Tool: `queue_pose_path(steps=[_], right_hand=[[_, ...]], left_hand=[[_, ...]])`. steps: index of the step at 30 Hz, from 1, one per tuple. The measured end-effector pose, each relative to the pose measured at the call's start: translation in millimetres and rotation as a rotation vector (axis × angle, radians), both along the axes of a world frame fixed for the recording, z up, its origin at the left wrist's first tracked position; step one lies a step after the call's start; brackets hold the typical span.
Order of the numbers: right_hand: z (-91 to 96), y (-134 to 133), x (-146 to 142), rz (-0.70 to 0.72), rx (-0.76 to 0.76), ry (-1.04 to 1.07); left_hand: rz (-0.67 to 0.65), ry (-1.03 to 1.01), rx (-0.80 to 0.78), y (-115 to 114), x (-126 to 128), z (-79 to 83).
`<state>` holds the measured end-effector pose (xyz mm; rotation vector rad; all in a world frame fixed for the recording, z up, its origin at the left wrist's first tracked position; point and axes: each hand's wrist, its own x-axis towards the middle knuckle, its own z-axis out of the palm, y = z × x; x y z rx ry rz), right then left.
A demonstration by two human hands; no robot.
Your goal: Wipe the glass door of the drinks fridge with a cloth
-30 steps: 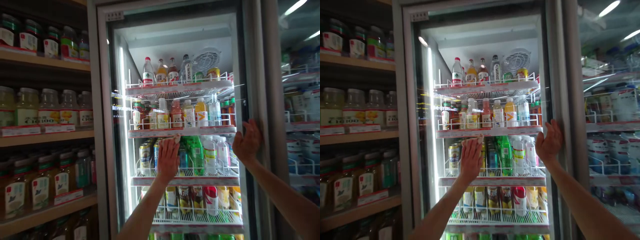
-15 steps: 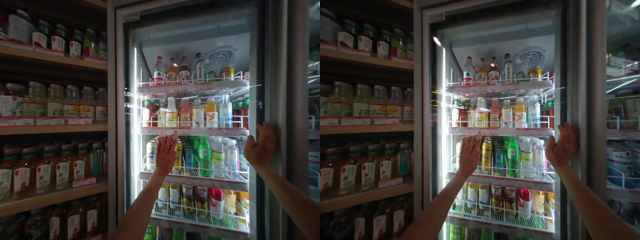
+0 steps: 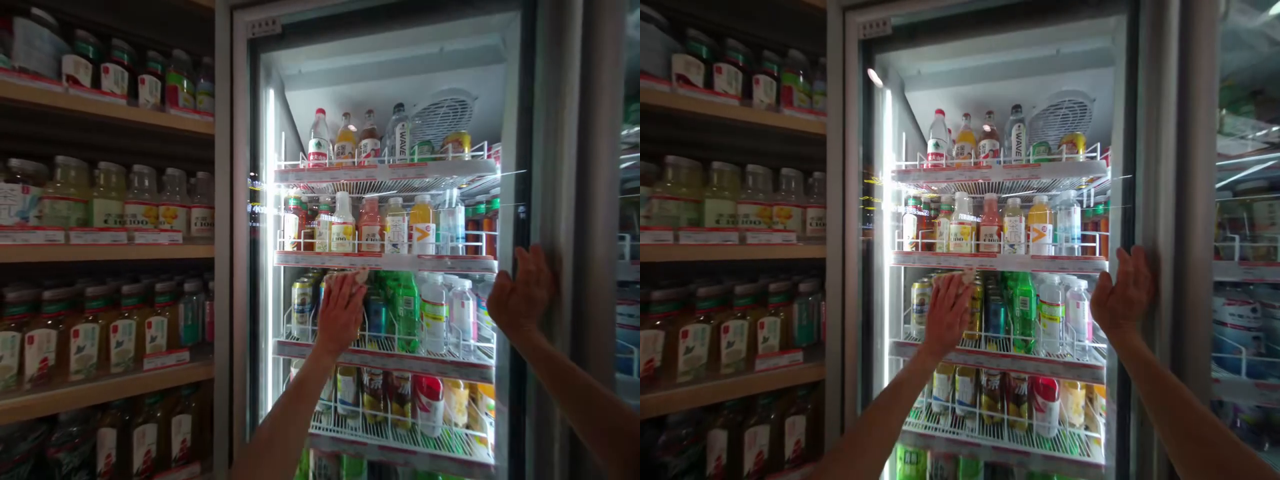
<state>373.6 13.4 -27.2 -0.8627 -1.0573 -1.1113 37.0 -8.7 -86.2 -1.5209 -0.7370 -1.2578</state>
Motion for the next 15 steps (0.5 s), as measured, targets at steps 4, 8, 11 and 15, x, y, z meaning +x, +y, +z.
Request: queue_pose_path(steps=[4, 8, 11, 15], right_hand=[[-0.6, 0.9, -0.6, 0.012, 0.002, 0.009], [0.4, 0.7, -1.4, 0.017, 0.015, -0.006], [1.4, 0.0, -2.1, 0.012, 0.024, -0.005], [1.7, 0.4, -3.6, 0.020, 0.056, -0.024]], left_hand=[[0.058, -0.304, 0.115, 3.2, -52.3, 15.0], [0.034, -0.176, 0.071, 4.9, -34.9, 18.7], [0.028, 0.007, 0.047, 4.4, -18.9, 20.1], [0.098, -0.216, 0.158, 4.9, -64.5, 33.3]])
